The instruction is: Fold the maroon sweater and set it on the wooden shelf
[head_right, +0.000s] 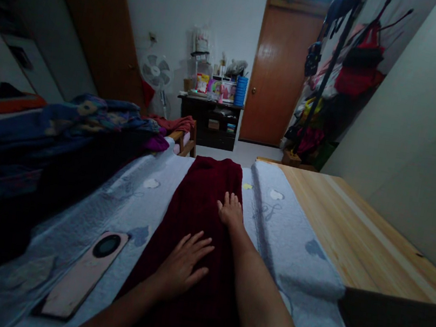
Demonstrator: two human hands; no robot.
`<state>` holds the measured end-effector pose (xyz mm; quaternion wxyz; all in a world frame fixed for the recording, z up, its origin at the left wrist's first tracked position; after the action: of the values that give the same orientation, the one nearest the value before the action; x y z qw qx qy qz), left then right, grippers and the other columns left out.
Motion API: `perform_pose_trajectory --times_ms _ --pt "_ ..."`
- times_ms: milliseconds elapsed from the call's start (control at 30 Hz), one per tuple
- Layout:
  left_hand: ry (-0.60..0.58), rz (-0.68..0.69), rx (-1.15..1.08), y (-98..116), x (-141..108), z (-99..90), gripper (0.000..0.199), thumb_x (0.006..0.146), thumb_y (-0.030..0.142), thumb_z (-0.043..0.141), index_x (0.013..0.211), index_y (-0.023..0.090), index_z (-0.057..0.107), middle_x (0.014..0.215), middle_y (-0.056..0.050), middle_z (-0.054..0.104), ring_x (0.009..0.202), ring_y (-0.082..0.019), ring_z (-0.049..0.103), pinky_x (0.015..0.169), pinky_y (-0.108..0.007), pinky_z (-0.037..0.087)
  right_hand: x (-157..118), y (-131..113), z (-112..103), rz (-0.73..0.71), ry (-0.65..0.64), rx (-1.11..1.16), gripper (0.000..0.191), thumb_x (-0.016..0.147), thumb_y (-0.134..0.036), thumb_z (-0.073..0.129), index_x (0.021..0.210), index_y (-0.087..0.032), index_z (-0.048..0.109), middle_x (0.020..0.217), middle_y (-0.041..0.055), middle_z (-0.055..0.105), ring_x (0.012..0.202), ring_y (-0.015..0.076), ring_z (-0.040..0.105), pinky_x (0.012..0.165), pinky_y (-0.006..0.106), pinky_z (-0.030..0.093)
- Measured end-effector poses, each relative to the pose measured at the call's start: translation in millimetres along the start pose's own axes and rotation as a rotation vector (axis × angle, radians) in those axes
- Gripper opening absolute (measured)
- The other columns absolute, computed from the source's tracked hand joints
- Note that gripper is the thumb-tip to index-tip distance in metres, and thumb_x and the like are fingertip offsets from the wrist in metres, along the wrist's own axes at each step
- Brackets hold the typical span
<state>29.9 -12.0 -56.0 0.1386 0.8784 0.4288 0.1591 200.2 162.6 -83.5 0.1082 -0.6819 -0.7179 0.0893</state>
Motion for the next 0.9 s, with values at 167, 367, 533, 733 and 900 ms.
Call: perform_pose_trajectory --times_ms 167,367,533,733,900 --pt "0.01 -0.013 0.009 2 0 -0.2 0.048 0.091 0.044 0.047 0.137 0.029 0.046 0.148 -0.001 0.042 0.142 -0.024 0.023 0.116 -0.053 0.017 -26 1 -3 -0.037 -0.025 -0.023 0.066 0.097 -0.048 0.028 0.148 -0.005 0.026 0.154 0.0188 0.022 0.144 0.0286 0.016 0.113 0.042 0.019" --pt "0.03 -0.026 0.01 1 0 0.9 0.045 0.091 0.041 0.048 0.134 0.028 0.049 0.147 0.0 0.044 0.142 -0.022 0.023 0.116 -0.051 0.018 -64 -1 -8 -0.07 -0.021 -0.044 0.066 0.097 -0.047 0.028 0.145 -0.002 0.033 0.153 0.0194 0.026 0.143 0.0284 0.018 0.114 0.04 0.02" --pt "0.042 -0.024 -0.003 -2 0 4.1 0.044 0.091 0.04 0.047 0.133 0.028 0.05 0.146 -0.001 0.045 0.142 -0.022 0.024 0.117 -0.05 0.017 -96 0 -5 -0.08 -0.006 -0.043 0.064 0.096 -0.045 0.031 0.145 -0.004 0.033 0.153 0.0171 0.025 0.143 0.029 0.019 0.115 0.042 0.018" --pt "0.041 -0.029 -0.015 -2 0 3.3 0.043 0.091 0.038 0.048 0.133 0.028 0.05 0.144 -0.001 0.047 0.141 -0.022 0.026 0.116 -0.05 0.018 -134 2 -4 -0.142 0.019 -0.057 0.065 0.095 -0.046 0.034 0.144 -0.004 0.034 0.153 0.0167 0.024 0.143 0.0286 0.019 0.114 0.042 0.021" --pt "0.037 -0.027 -0.018 -1 -1 -0.4 0.041 0.091 0.037 0.047 0.131 0.026 0.051 0.144 -0.002 0.047 0.141 -0.022 0.027 0.116 -0.05 0.018 -156 2 -4 -0.161 0.037 -0.026 0.061 0.096 -0.042 0.034 0.144 -0.005 0.036 0.153 0.0155 0.027 0.143 0.0275 0.02 0.114 0.041 0.022"
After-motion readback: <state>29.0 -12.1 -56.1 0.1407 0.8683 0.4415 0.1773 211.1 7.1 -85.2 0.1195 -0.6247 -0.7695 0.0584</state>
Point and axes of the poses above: each hand's wrist, its own x-axis towards the middle knuckle, its own z-axis out of the palm, y = z × x, the point moved 1 cm from there along x, towards the middle knuckle
